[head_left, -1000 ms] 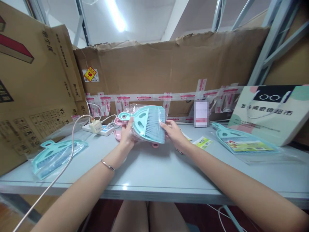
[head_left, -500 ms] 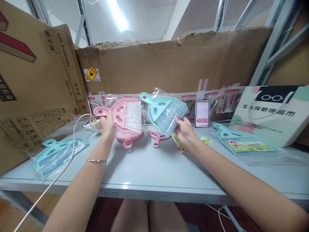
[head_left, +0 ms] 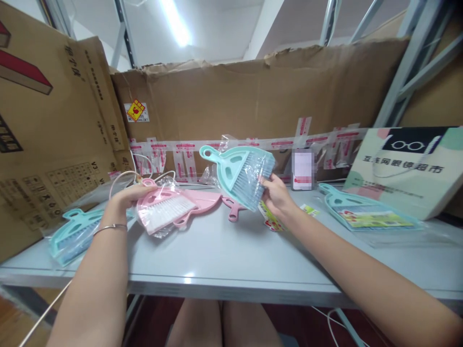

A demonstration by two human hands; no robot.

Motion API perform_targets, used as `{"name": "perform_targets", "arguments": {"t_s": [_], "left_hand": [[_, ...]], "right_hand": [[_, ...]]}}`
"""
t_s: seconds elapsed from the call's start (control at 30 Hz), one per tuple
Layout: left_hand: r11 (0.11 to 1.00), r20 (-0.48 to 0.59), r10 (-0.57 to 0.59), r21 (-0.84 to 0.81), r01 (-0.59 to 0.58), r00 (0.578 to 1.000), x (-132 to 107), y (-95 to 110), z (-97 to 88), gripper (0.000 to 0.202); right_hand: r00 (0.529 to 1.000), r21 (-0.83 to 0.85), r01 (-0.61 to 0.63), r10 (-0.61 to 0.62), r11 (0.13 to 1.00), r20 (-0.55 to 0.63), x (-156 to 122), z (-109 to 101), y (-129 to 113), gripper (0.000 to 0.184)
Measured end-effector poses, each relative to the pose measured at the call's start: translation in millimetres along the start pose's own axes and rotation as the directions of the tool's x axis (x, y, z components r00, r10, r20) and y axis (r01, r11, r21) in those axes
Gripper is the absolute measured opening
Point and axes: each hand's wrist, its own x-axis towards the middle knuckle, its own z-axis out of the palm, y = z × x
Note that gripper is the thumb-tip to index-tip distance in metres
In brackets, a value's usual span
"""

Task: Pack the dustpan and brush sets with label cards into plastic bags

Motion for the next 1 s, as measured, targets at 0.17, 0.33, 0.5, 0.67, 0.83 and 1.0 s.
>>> {"name": "perform_targets", "arguments": {"t_s": [0.17,0.33,0.5,0.67,0.83,1.0], "left_hand": [[0.966,0.096,-0.066,0.256,0.040,0.993,-16,21,-36.6,0.039],[0.805,-0.015,-0.144,0.580,0.125,0.990,-11,16,-74.9,0.044],[0.559,-0.252,0.058,0.810,0.178,0.966,-23,22,-61.0,0.046],[0.802,0.127,0.397,0.434,-0.411,0.909,-62,43,24.5,0.051],[0.913,0.551,0.356,-0.034,-0.406,0.755,-72,31,86.9,0.048],[0.926,0.301,0.370,-0.045,-0.375,0.879,-51,33,53.7,0.051]], "right_hand": [[0.997,-0.055,-0.064,0.065,0.996,0.031,-8,3,2,0.026],[0.989,-0.098,-0.100,0.110,0.990,0.096,-11,5,3,0.030],[0.970,-0.165,-0.094,0.128,0.982,0.207,-11,2,7,0.036],[0.953,-0.172,-0.102,0.146,0.980,0.267,-13,1,8,0.039],[0.942,-0.184,-0.099,0.152,0.978,0.298,-13,0,2,0.039],[0.967,-0.169,-0.065,0.104,0.983,0.233,0,-10,-4,0.037]]}}
